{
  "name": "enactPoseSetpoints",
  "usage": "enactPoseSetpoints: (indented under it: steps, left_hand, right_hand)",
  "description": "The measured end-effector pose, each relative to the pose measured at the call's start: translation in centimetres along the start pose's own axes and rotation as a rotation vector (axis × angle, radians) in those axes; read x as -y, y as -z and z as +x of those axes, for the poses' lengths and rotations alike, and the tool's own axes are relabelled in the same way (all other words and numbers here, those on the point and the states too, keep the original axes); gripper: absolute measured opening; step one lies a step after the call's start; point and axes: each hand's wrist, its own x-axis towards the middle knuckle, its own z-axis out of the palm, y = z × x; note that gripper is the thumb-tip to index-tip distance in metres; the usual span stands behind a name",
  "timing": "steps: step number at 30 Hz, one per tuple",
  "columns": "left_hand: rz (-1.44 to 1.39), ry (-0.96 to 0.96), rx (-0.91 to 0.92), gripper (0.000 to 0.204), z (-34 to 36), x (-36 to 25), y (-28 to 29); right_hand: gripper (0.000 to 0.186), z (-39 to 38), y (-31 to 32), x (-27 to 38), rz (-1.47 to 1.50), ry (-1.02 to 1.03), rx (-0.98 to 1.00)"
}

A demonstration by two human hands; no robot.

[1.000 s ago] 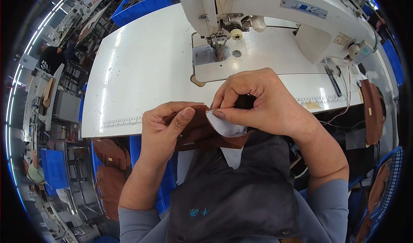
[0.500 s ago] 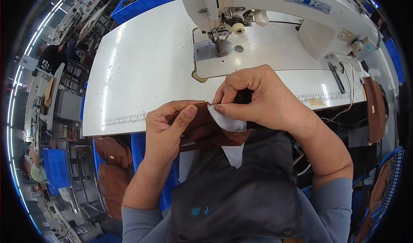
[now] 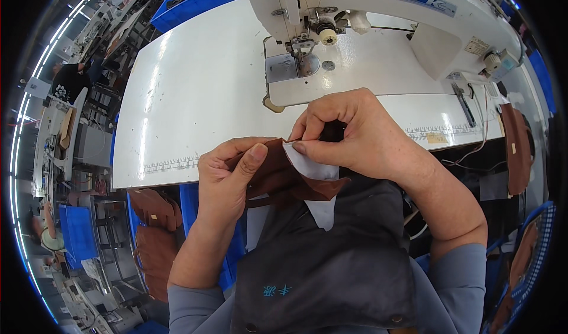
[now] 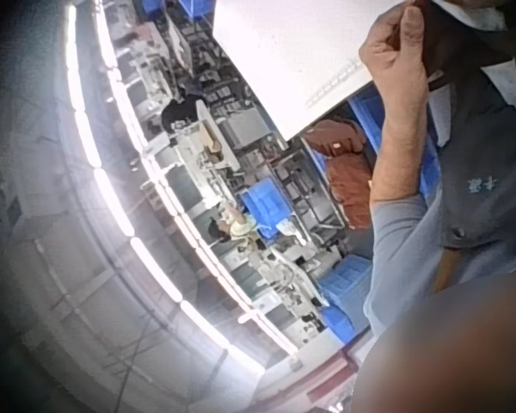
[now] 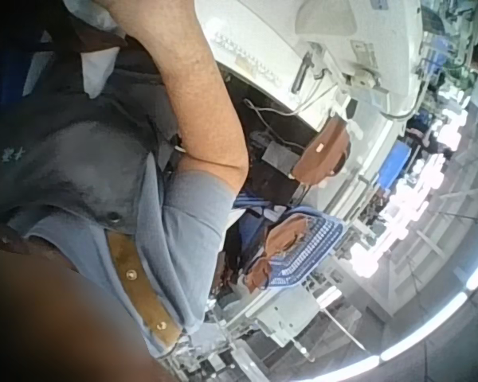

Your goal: Sewing leather components together using an industrial sewing machine to assemble a handbag.

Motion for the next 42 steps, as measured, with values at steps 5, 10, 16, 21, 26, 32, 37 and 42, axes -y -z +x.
enactPoseSetpoints:
  steps: [5,10,16,21,26,32,37,42]
  left_hand:
    - [-0.008,0.007,-0.001,0.027,0.0,0.1,0.2]
    - [-0.007,0.001,-0.005,0.024,0.2,0.1,0.1]
    - [0.035,-0.067,0.046,0.027,0.6,-1.3,-0.7]
    - [0.470,-0.035,-0.005,0.019,0.8,-2.0,-1.5]
    - [0.511,-0.063,-0.052,0.016,0.7,-1.9,-1.7]
    - [0.779,-0.506,-0.235,0.023,-0.4,-1.5,-2.5]
    - [1.118,-0.635,-0.225,0.032,-2.3,-1.0,-2.9]
    - [0.895,-0.556,-0.292,0.030,-2.2,0.3,-3.3]
  right_hand:
    - [0.005,0.0,-0.1,-0.1,0.006,0.008,-0.006]
    - [0.005,0.0,-0.2,-0.4,0.005,0.004,-0.018]
    - [0.007,0.3,-0.8,-0.2,-0.069,-0.006,-0.019]
    - [0.012,0.3,-0.7,0.6,-0.060,-0.082,0.029]
    - [0.013,0.1,-0.9,0.9,-0.076,-0.086,0.028]
    - [0.014,-0.3,-1.2,1.1,-0.085,-0.092,0.017]
    - [0.012,-0.2,-1.7,1.1,-0.090,-0.087,-0.023]
    - [0.012,-0.2,-1.8,1.4,-0.054,-0.052,-0.025]
